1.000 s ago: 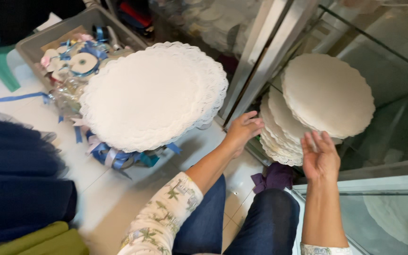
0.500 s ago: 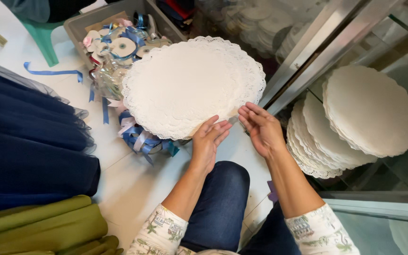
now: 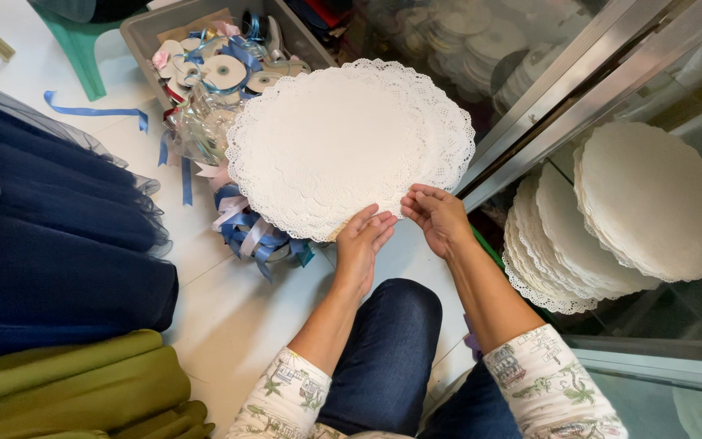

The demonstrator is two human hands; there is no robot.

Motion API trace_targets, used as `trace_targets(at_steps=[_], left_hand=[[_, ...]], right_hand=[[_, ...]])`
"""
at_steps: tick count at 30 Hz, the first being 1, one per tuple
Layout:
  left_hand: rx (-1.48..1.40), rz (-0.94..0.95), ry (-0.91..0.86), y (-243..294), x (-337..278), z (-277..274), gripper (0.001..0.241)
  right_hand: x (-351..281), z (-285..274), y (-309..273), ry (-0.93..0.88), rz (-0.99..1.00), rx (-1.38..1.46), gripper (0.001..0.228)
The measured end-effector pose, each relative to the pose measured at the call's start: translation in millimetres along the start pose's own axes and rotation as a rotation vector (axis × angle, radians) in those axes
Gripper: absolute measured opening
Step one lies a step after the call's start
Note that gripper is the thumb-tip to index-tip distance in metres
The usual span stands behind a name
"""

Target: The person sits on the floor and repeatedly picks up a white paper doily from a stack on the left, then places it on a growing stack on the right. The action is repeated continuously throughout the clip.

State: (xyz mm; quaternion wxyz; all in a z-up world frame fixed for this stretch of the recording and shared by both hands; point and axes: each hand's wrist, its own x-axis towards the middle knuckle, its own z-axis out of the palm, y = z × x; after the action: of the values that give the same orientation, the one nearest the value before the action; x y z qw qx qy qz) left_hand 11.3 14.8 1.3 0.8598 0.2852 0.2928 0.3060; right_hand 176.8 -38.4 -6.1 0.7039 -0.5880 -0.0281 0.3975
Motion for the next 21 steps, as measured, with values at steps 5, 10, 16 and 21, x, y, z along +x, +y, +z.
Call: trace_targets(at_steps=[5, 10, 16, 21], left_hand=[[0.011, -0.006, 0.021, -1.4, 0.9, 0.7, 0.046], [0.021, 0.000, 0.025, -8.2, 4.8, -2.6, 0.043], [0.028, 0.005, 0.028, -6.3, 2.1, -1.4, 0.042], [0.000, 0.000, 0.015, 0.0, 0.4, 0.3, 0.043]], right_hand=[[0.1, 7.5, 0.1, 0.025, -0.007, -0.017, 0.030], [-7.6, 20.5, -9.7, 0.086, -0.018, -0.110, 0.026], [3.3, 27.8, -11.8, 0.136, -0.019, -0.204, 0.024], [4.3, 33.5, -13.4, 0.150, -0.032, -0.273, 0.017]])
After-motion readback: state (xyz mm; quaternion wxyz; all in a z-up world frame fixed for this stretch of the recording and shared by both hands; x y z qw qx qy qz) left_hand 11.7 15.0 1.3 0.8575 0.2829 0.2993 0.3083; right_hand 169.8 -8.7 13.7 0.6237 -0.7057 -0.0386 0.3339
